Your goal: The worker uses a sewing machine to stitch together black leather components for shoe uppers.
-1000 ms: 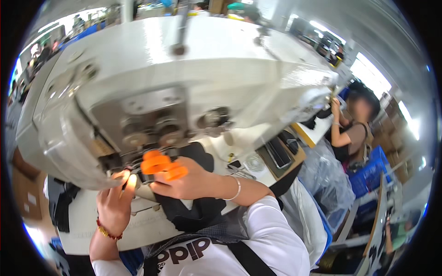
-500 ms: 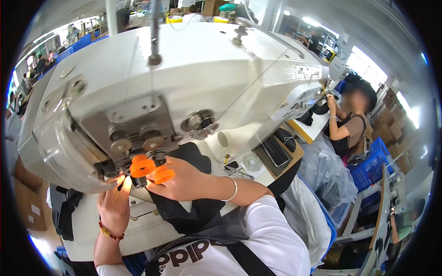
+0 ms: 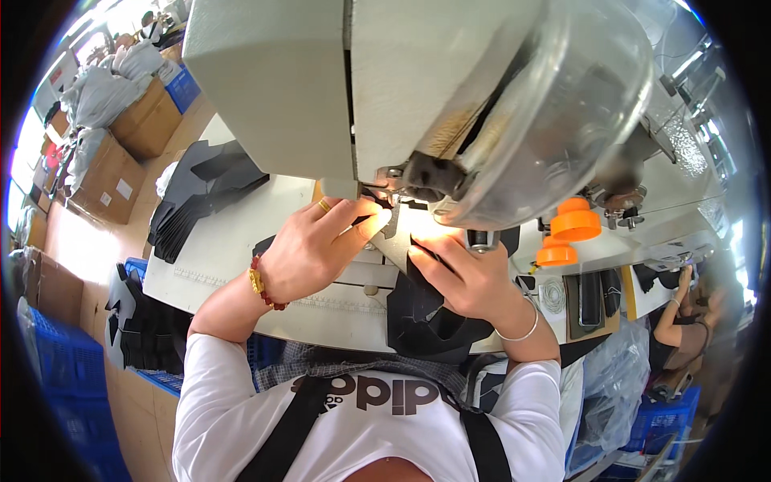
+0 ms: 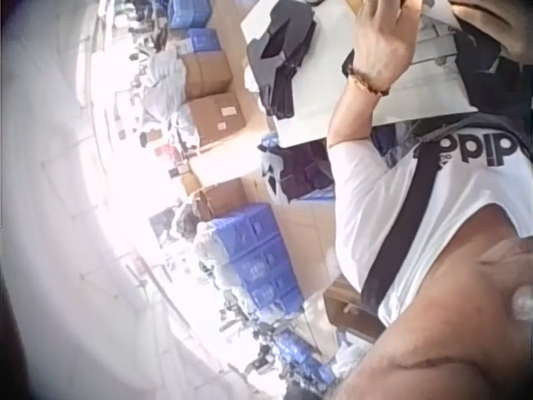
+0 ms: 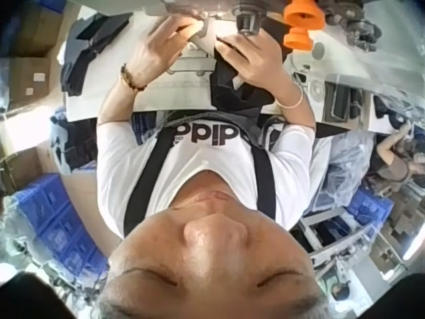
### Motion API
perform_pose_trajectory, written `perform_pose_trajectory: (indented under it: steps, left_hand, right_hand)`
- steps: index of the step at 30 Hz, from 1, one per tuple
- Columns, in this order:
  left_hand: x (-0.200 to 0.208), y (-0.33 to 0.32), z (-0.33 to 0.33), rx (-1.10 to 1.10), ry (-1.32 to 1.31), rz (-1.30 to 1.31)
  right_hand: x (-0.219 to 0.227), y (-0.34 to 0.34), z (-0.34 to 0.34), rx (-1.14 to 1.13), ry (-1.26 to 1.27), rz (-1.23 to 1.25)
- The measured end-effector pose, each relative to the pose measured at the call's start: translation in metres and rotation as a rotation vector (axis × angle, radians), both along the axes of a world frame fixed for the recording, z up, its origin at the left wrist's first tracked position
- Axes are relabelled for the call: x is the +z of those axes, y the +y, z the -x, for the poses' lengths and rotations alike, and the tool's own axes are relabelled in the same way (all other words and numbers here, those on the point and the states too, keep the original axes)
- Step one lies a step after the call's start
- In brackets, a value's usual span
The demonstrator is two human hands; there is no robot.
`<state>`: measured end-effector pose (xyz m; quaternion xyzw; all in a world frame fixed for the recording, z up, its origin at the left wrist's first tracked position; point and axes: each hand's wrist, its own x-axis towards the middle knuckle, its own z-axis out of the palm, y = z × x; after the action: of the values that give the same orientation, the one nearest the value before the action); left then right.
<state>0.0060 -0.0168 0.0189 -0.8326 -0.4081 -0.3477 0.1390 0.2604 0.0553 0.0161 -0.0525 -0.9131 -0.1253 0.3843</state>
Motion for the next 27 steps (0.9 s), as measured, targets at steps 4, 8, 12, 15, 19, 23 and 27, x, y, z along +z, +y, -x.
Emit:
perform_pose_trajectory:
  steps: [4, 8, 12, 15, 19, 23, 27]
  left_hand:
    - [0.0, -0.001, 0.006, -0.026, -0.009, 0.048]
    - [-0.001, 0.002, 0.009, -0.065, -0.013, 0.025]
    - [-0.003, 0.003, 0.01, -0.051, 0.019, 0.007]
    - [-0.005, 0.004, 0.012, -0.038, 0.046, -0.016]
    - [-0.007, 0.005, 0.011, -0.028, 0.05, 0.008]
    - [-0.003, 0.003, 0.012, -0.025, 0.046, 0.025]
    - [0.001, 0.004, 0.013, -0.009, 0.085, 0.0]
  right_hand:
    - [0.0, -0.002, 0.0, -0.025, 0.004, 0.007]
    - [0.001, -0.005, 0.004, -0.098, -0.047, -0.039]
    - [0.002, -0.008, 0.004, -0.152, -0.098, -0.064]
    - [0.003, -0.01, 0.003, -0.184, -0.113, -0.113]
    - [0.003, -0.01, 0.003, -0.199, -0.133, -0.137]
    - [0.001, -0.003, 0.002, -0.169, -0.177, -0.122]
    - [-0.006, 0.003, -0.002, -0.197, -0.285, -0.188]
